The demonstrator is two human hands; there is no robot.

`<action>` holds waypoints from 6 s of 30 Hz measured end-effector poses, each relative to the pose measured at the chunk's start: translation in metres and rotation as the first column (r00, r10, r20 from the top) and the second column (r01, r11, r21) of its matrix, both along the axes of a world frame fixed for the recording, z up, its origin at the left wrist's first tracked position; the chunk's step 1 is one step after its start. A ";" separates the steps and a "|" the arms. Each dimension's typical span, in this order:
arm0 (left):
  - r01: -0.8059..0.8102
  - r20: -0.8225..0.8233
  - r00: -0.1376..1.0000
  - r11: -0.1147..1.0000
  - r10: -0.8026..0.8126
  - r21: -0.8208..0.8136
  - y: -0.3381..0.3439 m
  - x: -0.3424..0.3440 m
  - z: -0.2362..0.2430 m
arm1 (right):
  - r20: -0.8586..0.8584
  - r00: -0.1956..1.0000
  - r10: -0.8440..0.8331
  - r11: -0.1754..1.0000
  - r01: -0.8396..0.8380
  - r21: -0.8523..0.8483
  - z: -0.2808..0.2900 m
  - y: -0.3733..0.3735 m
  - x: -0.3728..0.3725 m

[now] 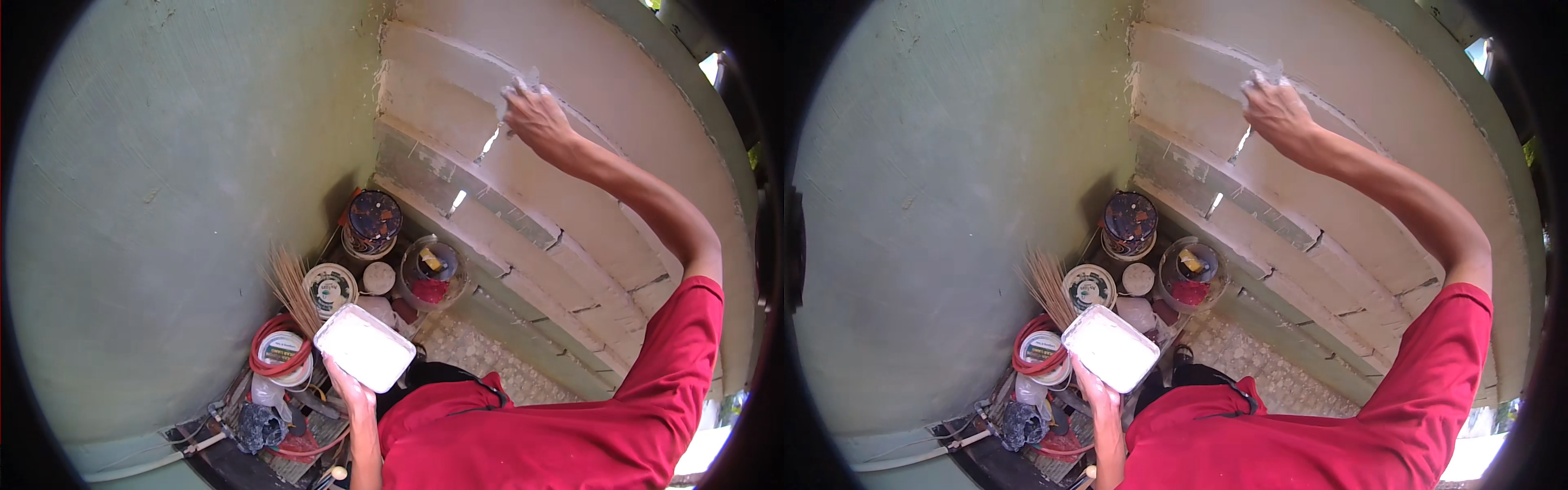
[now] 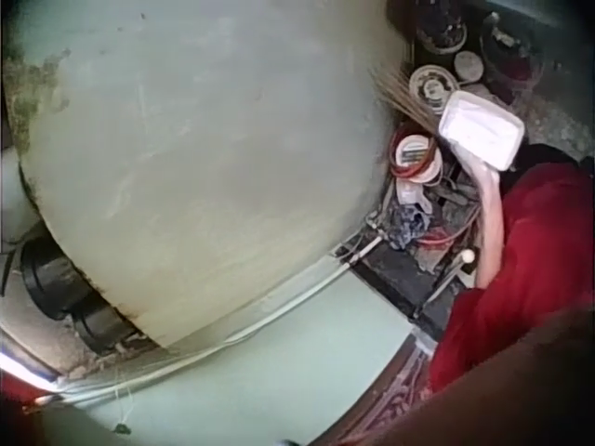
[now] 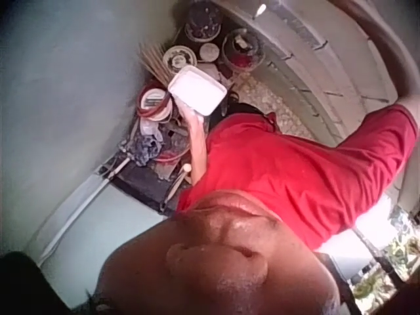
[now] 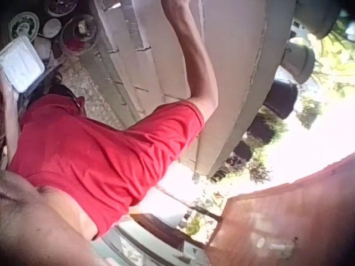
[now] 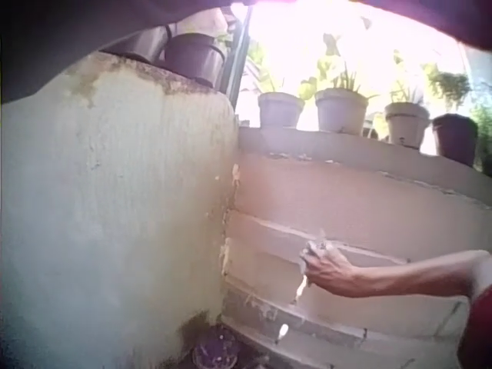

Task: Applying plaster or filler to gaps between blocks in a wall using a putty knife.

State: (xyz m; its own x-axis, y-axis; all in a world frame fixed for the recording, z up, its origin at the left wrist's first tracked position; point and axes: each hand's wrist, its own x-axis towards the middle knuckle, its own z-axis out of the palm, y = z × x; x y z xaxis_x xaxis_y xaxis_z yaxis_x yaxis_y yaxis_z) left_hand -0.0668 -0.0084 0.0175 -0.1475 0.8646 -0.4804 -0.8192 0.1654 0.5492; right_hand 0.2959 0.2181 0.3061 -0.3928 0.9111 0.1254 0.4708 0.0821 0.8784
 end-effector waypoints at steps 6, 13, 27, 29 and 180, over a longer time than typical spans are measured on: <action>0.059 0.030 0.998 0.997 -0.060 0.048 0.003 0.013 0.004 | 0.054 0.986 0.155 0.984 -0.159 0.086 0.009 0.069 -0.043; 0.068 0.085 0.994 0.998 -0.067 -0.010 -0.007 0.016 0.017 | 0.052 0.999 0.000 0.999 0.003 -0.052 -0.016 -0.021 0.008; 0.163 -0.050 0.986 0.986 -0.161 0.031 -0.007 0.009 0.023 | -0.020 0.998 0.057 0.996 -0.056 0.063 -0.032 -0.043 0.045; 0.183 -0.065 0.982 0.982 -0.180 0.043 -0.009 0.008 0.018 | -0.072 0.996 -0.050 0.997 0.054 0.059 -0.030 -0.092 0.062; 0.506 -0.222 0.848 0.860 -0.481 0.067 0.013 0.028 0.049 | -0.778 0.496 0.387 0.512 0.586 0.628 -0.136 -0.172 0.053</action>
